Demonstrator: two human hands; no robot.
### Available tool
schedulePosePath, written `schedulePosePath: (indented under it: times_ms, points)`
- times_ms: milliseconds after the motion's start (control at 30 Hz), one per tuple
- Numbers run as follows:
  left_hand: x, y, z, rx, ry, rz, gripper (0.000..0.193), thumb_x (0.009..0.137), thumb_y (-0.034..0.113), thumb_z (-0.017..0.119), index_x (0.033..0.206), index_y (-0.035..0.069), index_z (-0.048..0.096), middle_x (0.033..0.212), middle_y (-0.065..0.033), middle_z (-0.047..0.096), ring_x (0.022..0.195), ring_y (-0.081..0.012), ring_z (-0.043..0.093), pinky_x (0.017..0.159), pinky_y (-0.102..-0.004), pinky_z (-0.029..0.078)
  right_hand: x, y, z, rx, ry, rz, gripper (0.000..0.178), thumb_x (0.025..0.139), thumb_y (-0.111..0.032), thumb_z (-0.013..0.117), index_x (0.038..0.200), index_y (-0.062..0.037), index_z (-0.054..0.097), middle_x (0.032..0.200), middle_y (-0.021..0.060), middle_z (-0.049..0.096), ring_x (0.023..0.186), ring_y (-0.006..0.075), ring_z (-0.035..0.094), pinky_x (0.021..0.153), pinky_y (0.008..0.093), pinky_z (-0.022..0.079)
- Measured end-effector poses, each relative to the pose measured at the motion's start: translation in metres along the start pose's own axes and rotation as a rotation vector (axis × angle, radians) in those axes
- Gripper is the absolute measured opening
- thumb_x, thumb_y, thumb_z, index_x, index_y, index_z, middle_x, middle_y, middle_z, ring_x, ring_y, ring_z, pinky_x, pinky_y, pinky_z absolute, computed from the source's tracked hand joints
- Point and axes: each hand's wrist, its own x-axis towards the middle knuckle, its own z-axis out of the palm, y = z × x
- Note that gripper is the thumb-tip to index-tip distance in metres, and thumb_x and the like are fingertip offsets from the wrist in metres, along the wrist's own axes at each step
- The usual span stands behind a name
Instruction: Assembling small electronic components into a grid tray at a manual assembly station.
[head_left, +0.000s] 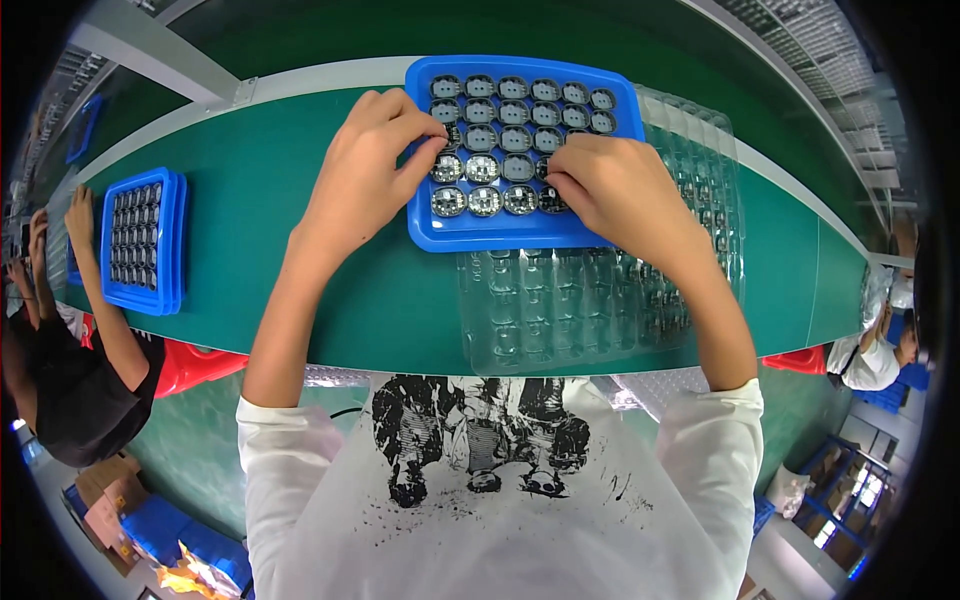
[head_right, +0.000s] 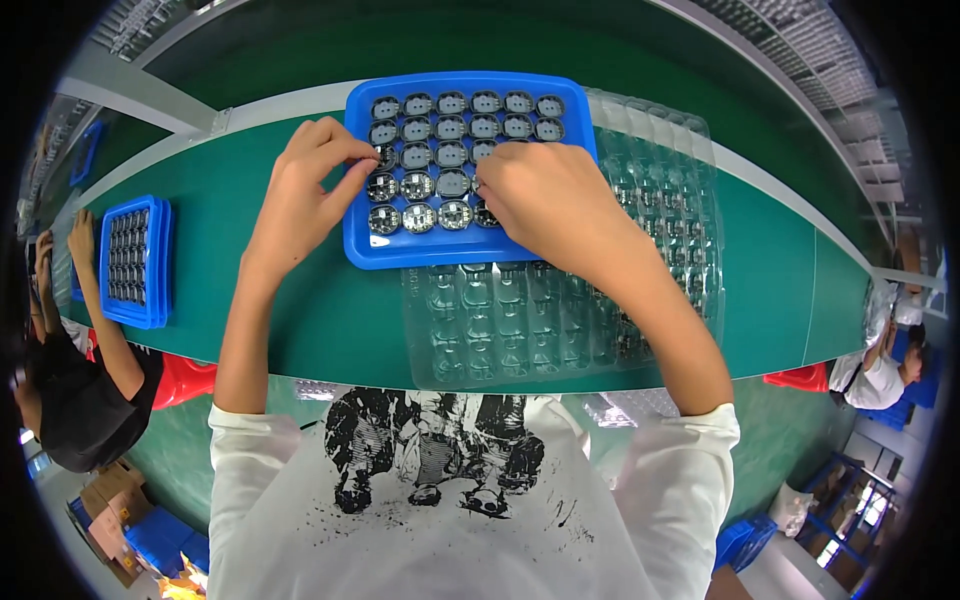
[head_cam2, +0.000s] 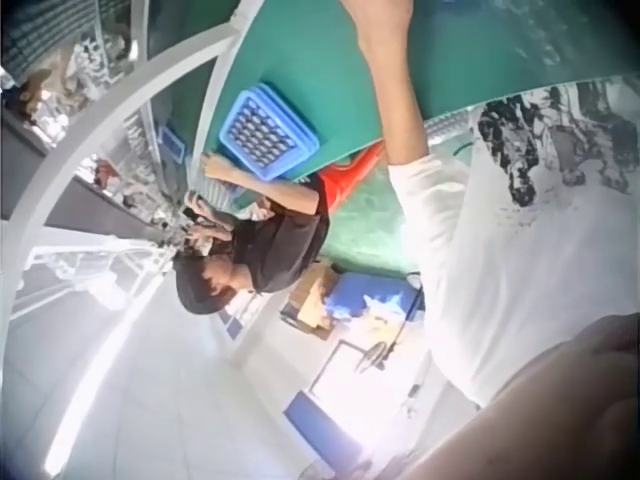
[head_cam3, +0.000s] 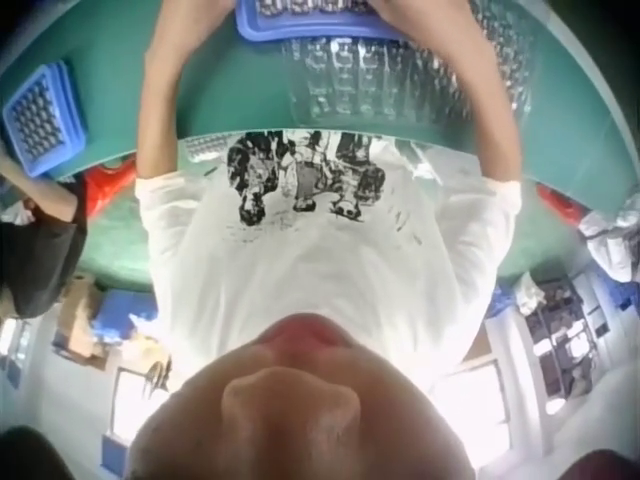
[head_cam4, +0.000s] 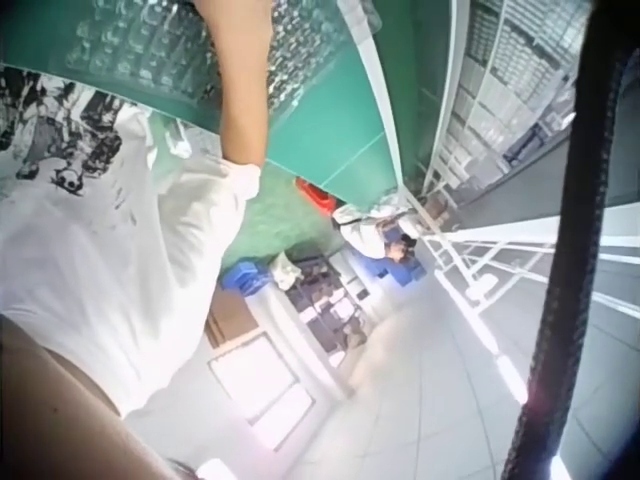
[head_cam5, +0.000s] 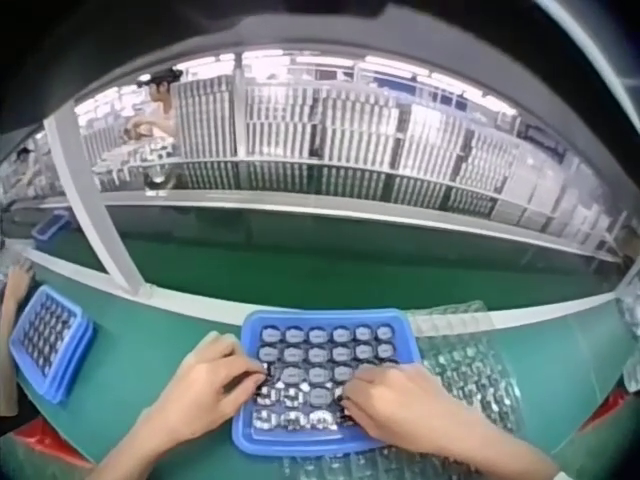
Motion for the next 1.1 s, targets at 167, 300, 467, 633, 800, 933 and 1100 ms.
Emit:
schedulePosePath:
  times_ms: [167,300,467,633,800,933,1100]
  points:
    - [0.000,0.003,0.001,0.056,-0.006,-0.005,0.008,0.082,0.004,0.071,0.089,0.002,0.070,0.084,-0.0074,0.058,0.083,-0.0256,0.056,0.074,-0.0384,0.049,-0.002,-0.001,0.003,0.009,0.014,0.012,0.008,0.083,-0.009,0.068,0.083,-0.0008,0.066,0.080,0.0131,0.065,0.074,0.0346,0.064,0.065,0.0439,0.050]
    - [0.002,0.006,0.000,0.130,0.000,0.067,0.006,0.081,0.004,0.072,0.086,0.002,0.070,0.083,-0.0068,0.058,0.082,-0.0254,0.056,0.070,-0.0391,0.050,-0.002,0.000,0.003,-0.002,0.020,-0.009,0.009,0.083,-0.009,0.068,0.083,-0.0008,0.066,0.079,0.0127,0.064,0.074,0.0344,0.063,0.065,0.0439,0.050]
    - [0.005,0.008,0.001,0.146,-0.043,0.067,0.006,0.080,0.004,0.072,0.085,0.002,0.070,0.082,-0.0074,0.058,0.083,-0.0258,0.057,0.070,-0.0392,0.050,-0.005,0.001,0.002,-0.016,0.011,0.002,0.009,0.082,-0.009,0.068,0.084,-0.0006,0.066,0.080,0.0125,0.063,0.075,0.0343,0.063,0.066,0.0435,0.050]
    - [0.011,0.005,0.005,0.095,-0.104,0.039,0.007,0.083,0.005,0.069,0.086,-0.001,0.069,0.084,-0.0114,0.060,0.086,-0.0299,0.058,0.075,-0.0410,0.049,-0.016,0.008,-0.006,-0.025,0.104,0.000,0.013,0.080,-0.009,0.072,0.087,0.0001,0.067,0.082,0.0123,0.064,0.073,0.0319,0.064,0.065,0.0420,0.051]
    - [0.002,-0.005,0.002,-0.100,-0.110,-0.090,0.011,0.084,0.003,0.069,0.092,-0.005,0.068,0.081,-0.0125,0.059,0.076,-0.0245,0.060,0.070,-0.0332,0.047,-0.062,0.015,-0.061,0.114,0.241,0.153,0.012,0.083,-0.006,0.073,0.092,-0.0001,0.068,0.076,0.0092,0.062,0.059,0.0157,0.055,0.053,0.0280,0.042]
    - [0.002,-0.015,-0.002,-0.114,-0.140,-0.113,0.013,0.083,0.001,0.071,0.094,-0.004,0.068,0.079,-0.0085,0.057,0.073,-0.0164,0.055,0.068,-0.0285,0.045,-0.134,0.013,-0.076,0.251,0.024,0.437,0.014,0.082,-0.001,0.071,0.095,-0.0013,0.070,0.072,0.0073,0.060,0.059,0.0113,0.051,0.052,0.0261,0.039]
    - [0.013,-0.004,-0.023,-0.051,-0.193,-0.141,0.027,0.089,0.006,0.068,0.116,0.005,0.066,0.076,-0.0006,0.049,0.068,-0.0089,0.041,0.063,-0.0238,0.038,-0.200,-0.023,-0.044,0.361,-0.140,0.612,0.019,0.081,-0.003,0.072,0.100,-0.0024,0.070,0.074,0.0102,0.062,0.056,0.0171,0.055,0.052,0.0295,0.042]
